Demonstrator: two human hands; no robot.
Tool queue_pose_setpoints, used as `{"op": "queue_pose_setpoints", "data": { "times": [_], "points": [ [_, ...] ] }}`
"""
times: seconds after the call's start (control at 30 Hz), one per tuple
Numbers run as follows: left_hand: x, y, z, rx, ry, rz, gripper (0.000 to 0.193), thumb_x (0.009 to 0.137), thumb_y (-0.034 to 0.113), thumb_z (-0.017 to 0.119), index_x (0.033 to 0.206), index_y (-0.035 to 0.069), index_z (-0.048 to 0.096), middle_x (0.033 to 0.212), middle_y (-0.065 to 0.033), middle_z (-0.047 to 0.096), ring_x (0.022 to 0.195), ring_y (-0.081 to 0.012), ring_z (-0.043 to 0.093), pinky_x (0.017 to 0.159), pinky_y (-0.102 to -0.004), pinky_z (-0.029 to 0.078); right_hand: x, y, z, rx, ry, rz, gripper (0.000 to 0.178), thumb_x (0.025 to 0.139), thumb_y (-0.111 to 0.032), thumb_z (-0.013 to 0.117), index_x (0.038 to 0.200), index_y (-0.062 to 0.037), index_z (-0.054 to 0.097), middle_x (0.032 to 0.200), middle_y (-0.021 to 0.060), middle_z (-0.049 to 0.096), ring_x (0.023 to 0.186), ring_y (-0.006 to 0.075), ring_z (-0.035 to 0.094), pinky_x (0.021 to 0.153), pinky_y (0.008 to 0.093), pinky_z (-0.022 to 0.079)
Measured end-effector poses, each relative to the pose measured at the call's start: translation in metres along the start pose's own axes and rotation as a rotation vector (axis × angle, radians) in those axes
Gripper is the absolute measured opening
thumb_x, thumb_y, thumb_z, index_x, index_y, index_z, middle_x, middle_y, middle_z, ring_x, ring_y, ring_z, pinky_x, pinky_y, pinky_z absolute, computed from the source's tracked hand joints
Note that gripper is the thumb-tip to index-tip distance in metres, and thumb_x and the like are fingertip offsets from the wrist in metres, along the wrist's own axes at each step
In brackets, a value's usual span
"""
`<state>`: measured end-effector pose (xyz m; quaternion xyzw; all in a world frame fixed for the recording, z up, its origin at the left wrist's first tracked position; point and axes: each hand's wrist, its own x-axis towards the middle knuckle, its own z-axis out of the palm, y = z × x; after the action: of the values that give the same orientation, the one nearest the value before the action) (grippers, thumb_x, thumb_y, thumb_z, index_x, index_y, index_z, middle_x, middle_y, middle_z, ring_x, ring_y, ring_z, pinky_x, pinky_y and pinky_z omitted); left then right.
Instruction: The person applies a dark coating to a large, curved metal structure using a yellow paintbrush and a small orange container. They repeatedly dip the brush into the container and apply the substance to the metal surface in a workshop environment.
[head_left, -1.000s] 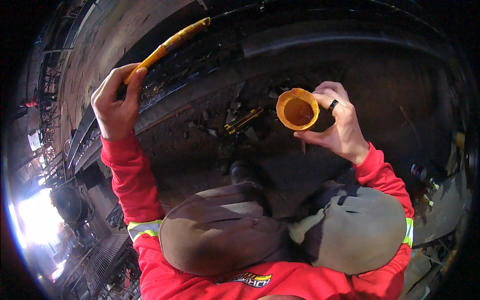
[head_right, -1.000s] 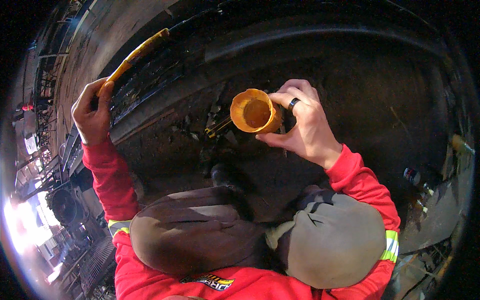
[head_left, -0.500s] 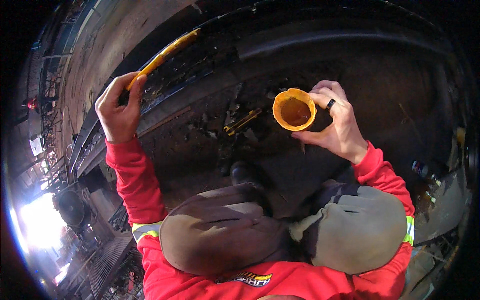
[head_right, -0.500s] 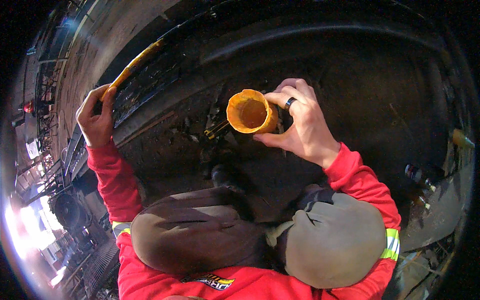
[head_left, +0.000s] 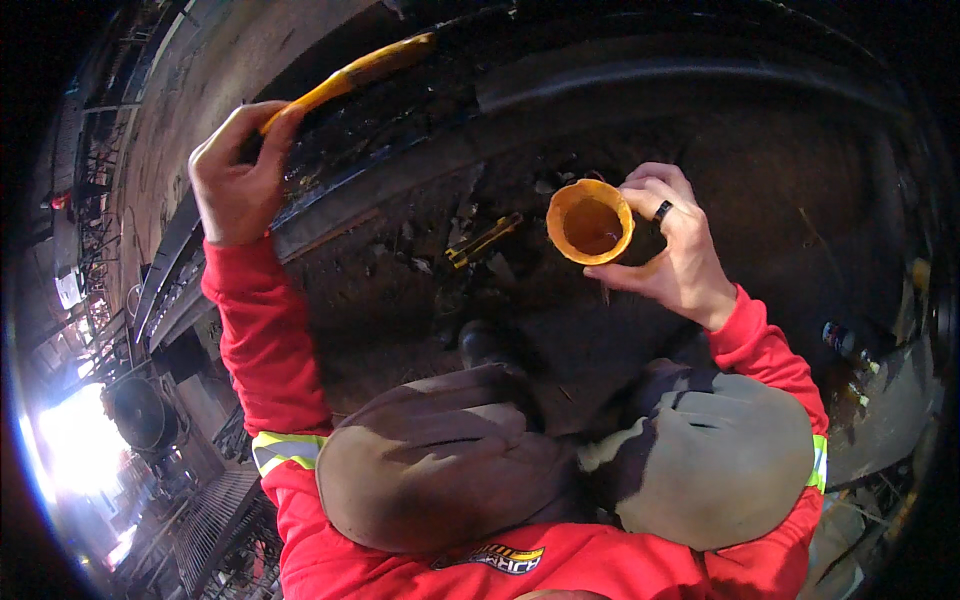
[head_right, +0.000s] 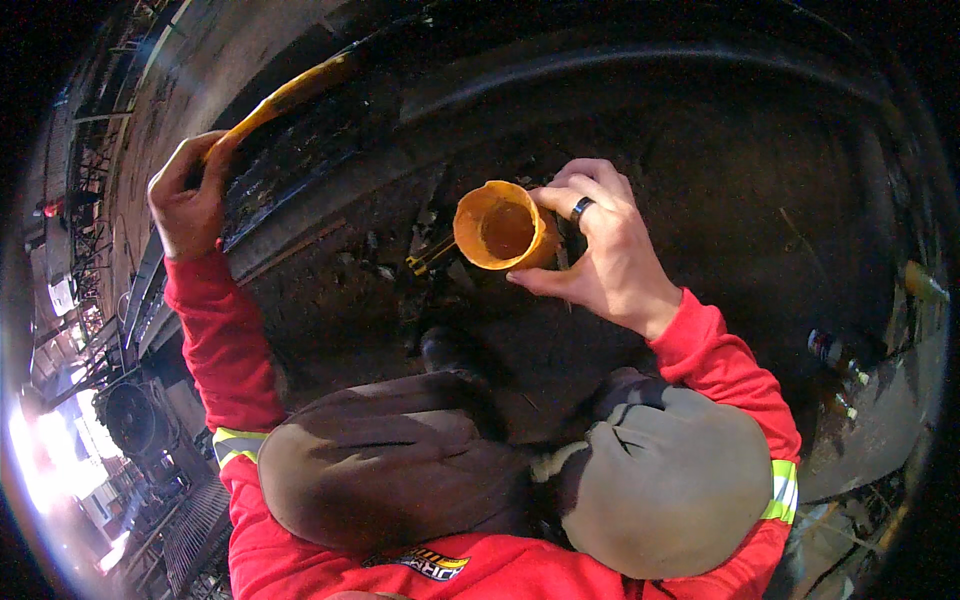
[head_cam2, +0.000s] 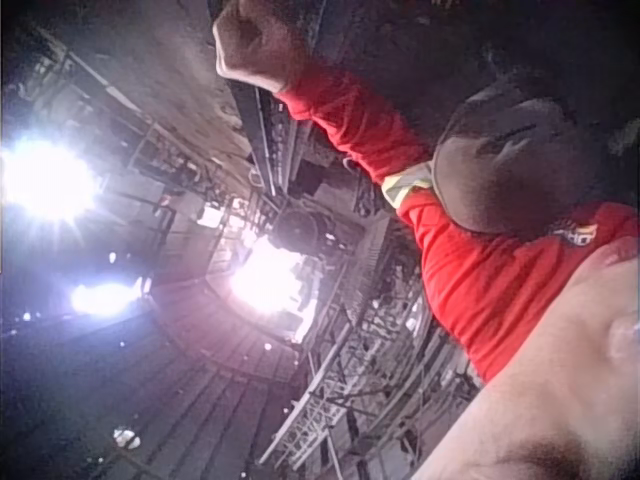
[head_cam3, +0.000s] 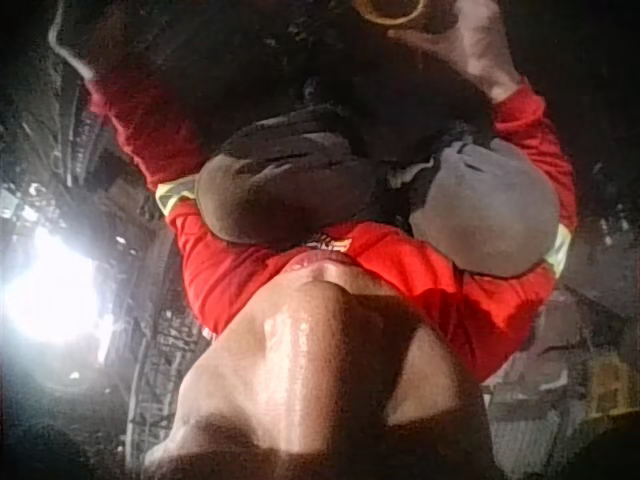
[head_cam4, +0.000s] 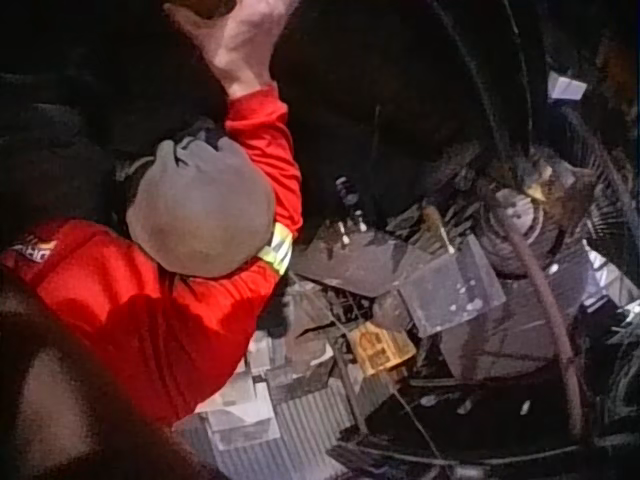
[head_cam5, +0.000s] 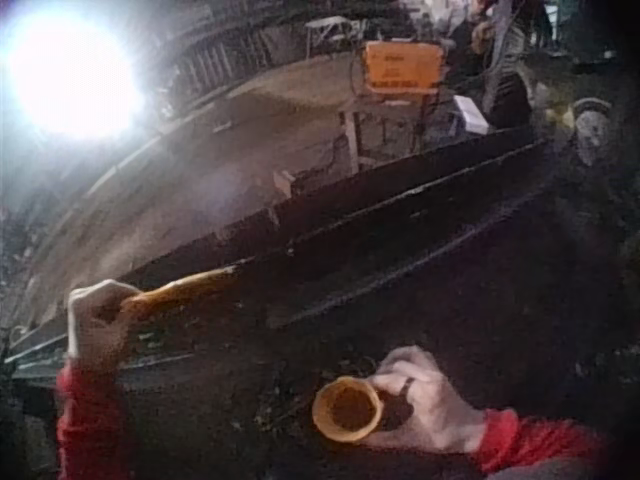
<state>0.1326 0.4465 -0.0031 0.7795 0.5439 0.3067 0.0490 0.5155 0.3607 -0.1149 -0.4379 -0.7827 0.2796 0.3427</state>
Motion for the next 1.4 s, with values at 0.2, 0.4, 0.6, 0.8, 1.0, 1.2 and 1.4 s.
{"op": "queue_pose_setpoints", "data": {
  "times": [0.2, 0.4, 0.6, 0.8, 1.0, 1.2, 1.4],
  "points": [
    [-0.02, 0.014, -0.011, 0.128, 0.009, 0.046, 0.013, 0.09, 0.005, 0.075, 0.102, -0.001, 0.073, 0.088, -0.0041, 0.07, 0.082, -0.0086, 0.062, 0.075, -0.0223, 0.048, 0.0, 0.001, 0.002, 0.013, -0.004, 0.008, 0.06, 0.057, -0.02, 0.094, 0.109, -0.0038, 0.069, 0.108, 0.0118, 0.065, 0.112, 0.0307, 0.057, 0.099, 0.0431, 0.046],
    [-0.025, 0.01, 0.003, 0.115, 0.083, 0.276, 0.024, 0.077, -0.005, 0.082, 0.098, 0.002, 0.073, 0.089, -0.0089, 0.068, 0.079, -0.016, 0.065, 0.072, -0.0268, 0.052, 0.0, 0.004, 0.003, 0.004, 0.004, -0.005, 0.06, 0.056, -0.02, 0.094, 0.109, -0.0037, 0.069, 0.108, 0.0115, 0.066, 0.112, 0.03, 0.057, 0.099, 0.0427, 0.046],
    [-0.004, 0.004, 0.026, 0.147, 0.089, 0.341, 0.017, 0.079, -0.003, 0.081, 0.094, 0.003, 0.074, 0.087, -0.0076, 0.067, 0.074, -0.0139, 0.063, 0.066, -0.0257, 0.051, 0.001, 0.004, 0.004, -0.005, -0.004, -0.007, 0.059, 0.057, -0.019, 0.094, 0.108, -0.0033, 0.069, 0.108, 0.0123, 0.065, 0.112, 0.0307, 0.057, 0.099, 0.0426, 0.047],
    [-0.001, 0.011, 0.035, 0.206, 0.104, 0.374, 0.017, 0.079, -0.001, 0.082, 0.093, 0.003, 0.074, 0.087, -0.0084, 0.068, 0.074, -0.0154, 0.065, 0.066, -0.0263, 0.052, 0.001, 0.004, 0.004, 0.016, -0.003, 0.003, 0.059, 0.056, -0.019, 0.094, 0.107, -0.0035, 0.069, 0.108, 0.0122, 0.065, 0.112, 0.0308, 0.057, 0.099, 0.0427, 0.047],
    [0.004, 0.023, 0.0, 0.194, 0.147, 0.366, 0.021, 0.076, -0.006, 0.081, 0.094, 0.003, 0.075, 0.085, -0.0079, 0.067, 0.072, -0.0139, 0.065, 0.062, -0.0256, 0.051, 0.0, 0.005, 0.004, 0.017, -0.018, 0.017, 0.059, 0.054, -0.017, 0.094, 0.107, -0.0034, 0.069, 0.106, 0.0118, 0.066, 0.111, 0.0305, 0.058, 0.098, 0.0421, 0.047],
    [-0.001, 0.023, -0.014, 0.219, 0.078, 0.294, 0.019, 0.079, -0.004, 0.081, 0.096, 0.002, 0.074, 0.092, -0.0098, 0.07, 0.082, -0.0148, 0.066, 0.073, -0.0263, 0.053, 0.001, 0.005, 0.004, 0.013, 0.005, -0.001, 0.059, 0.054, -0.017, 0.094, 0.107, -0.0032, 0.07, 0.103, 0.0115, 0.067, 0.11, 0.03, 0.058, 0.098, 0.0423, 0.047],
    [0.007, 0.018, 0.013, 0.146, 0.061, 0.33, 0.018, 0.078, -0.005, 0.08, 0.094, 0.002, 0.073, 0.084, -0.0082, 0.065, 0.071, -0.015, 0.063, 0.064, -0.0253, 0.05, 0.0, 0.006, 0.005, 0.011, -0.011, 0.008, 0.06, 0.054, -0.017, 0.094, 0.107, -0.0031, 0.07, 0.105, 0.0119, 0.067, 0.11, 0.0301, 0.058, 0.099, 0.0424, 0.046]
  ]
}}
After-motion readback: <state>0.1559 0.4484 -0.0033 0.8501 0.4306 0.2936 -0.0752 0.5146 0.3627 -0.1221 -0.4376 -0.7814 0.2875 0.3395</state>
